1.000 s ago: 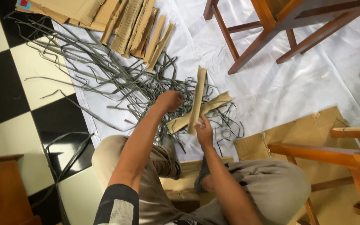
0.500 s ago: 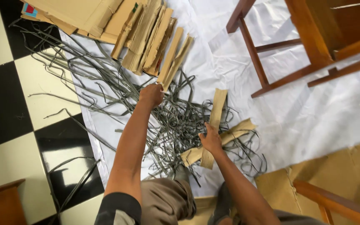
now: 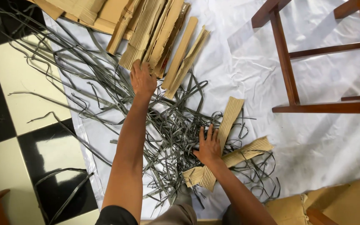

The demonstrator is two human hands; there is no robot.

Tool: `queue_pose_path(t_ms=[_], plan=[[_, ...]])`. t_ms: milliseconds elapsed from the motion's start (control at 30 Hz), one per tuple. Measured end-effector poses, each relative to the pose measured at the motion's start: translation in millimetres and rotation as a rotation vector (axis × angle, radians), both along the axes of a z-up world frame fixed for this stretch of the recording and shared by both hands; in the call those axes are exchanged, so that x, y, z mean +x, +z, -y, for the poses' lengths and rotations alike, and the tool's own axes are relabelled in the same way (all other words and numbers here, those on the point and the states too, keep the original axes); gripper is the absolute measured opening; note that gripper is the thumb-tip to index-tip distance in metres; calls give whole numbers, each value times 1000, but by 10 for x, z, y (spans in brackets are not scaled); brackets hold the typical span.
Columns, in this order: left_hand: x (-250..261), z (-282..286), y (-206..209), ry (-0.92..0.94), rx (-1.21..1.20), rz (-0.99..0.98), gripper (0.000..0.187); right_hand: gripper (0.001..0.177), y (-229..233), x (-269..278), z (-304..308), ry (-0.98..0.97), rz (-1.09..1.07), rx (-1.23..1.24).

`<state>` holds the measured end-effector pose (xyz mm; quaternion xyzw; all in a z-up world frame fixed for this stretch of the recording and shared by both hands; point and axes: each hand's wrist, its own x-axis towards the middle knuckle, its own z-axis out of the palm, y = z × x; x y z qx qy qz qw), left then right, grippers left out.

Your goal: Wrapping the legs of a wooden chair with cardboard and plastic strips for protection.

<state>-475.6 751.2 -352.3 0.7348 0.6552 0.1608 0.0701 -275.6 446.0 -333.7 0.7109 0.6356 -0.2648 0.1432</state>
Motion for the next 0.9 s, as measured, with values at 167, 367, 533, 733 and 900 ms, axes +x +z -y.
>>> queue_pose_path(t_ms=[167,367,533,733,900], plan=[[134,-139,26,-2,-194,68,83,109,20,-26,-5,21,23,29],[298,-377,-162,132,-278,38,77,116,-207,2,41,24,45,44],[256,-399,-342,151,-257,16,67,118,-272,-6,98,27,66,36],[182,-260,-945,136,-20,41,71,121,-303,-20,95,32,95,52],[297,184,-778,-7,9,128,64,124,-303,-10,80,68,149,50]])
